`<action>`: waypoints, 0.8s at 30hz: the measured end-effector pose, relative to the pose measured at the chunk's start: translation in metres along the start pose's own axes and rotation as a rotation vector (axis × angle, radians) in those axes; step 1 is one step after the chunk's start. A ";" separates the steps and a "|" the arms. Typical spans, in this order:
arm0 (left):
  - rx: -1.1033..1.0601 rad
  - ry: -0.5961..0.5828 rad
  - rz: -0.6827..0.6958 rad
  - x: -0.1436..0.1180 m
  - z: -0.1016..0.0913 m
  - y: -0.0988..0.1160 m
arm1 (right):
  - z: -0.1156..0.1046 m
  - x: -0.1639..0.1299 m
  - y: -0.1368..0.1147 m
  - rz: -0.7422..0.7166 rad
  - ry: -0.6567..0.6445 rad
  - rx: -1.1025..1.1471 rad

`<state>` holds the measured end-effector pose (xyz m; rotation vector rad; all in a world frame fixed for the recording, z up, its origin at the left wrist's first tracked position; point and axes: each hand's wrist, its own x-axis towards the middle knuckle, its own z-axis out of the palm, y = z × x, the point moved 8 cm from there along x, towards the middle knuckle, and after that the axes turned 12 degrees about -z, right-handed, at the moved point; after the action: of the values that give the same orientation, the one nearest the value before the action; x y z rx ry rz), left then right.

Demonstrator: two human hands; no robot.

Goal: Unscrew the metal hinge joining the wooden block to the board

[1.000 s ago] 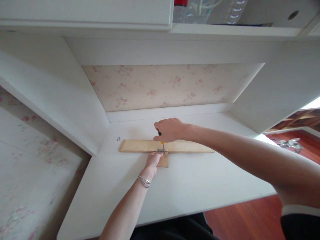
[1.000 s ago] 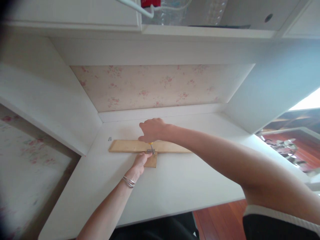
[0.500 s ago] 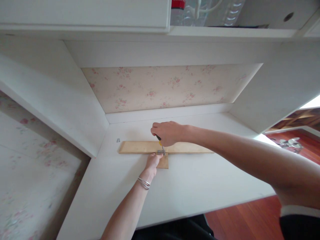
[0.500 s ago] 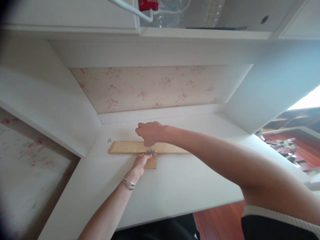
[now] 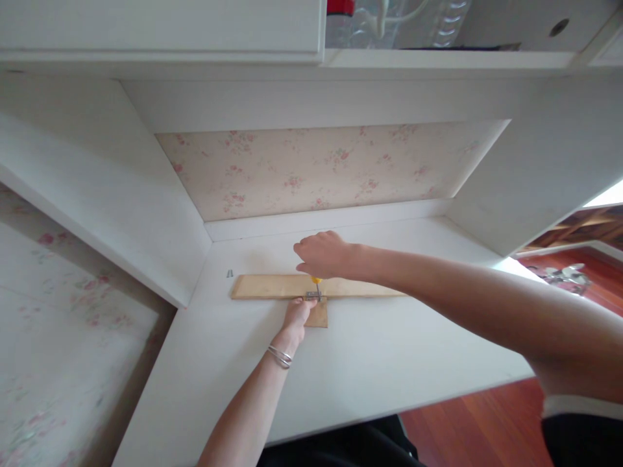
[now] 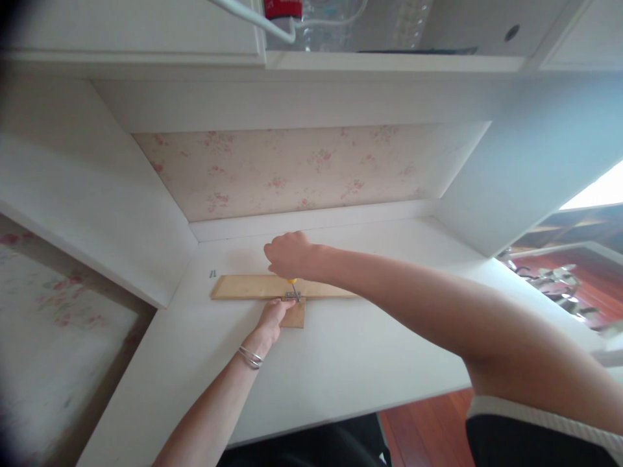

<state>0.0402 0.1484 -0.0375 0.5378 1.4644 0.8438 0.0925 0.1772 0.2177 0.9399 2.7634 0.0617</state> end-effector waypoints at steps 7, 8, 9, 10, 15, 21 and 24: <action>-0.003 -0.005 -0.008 -0.005 0.001 0.002 | 0.000 0.004 -0.014 -0.102 -0.055 0.029; -0.003 -0.006 -0.007 -0.005 0.001 0.003 | -0.001 0.005 -0.011 -0.068 -0.048 0.014; -0.003 -0.008 -0.008 -0.005 0.001 0.003 | -0.001 0.006 -0.009 -0.045 -0.050 -0.005; -0.004 -0.010 -0.009 -0.005 0.001 0.002 | 0.000 0.006 -0.009 -0.043 -0.059 -0.018; -0.006 -0.018 -0.013 -0.003 0.001 0.001 | 0.003 0.008 -0.018 -0.166 -0.134 0.035; 0.002 -0.009 -0.008 0.000 0.001 0.000 | 0.000 0.009 -0.011 -0.042 -0.108 -0.037; 0.006 0.006 -0.009 0.000 -0.001 0.000 | 0.002 0.010 -0.020 -0.153 -0.150 0.003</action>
<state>0.0395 0.1481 -0.0380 0.5335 1.4747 0.8348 0.0732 0.1668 0.2119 0.6998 2.6861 -0.0368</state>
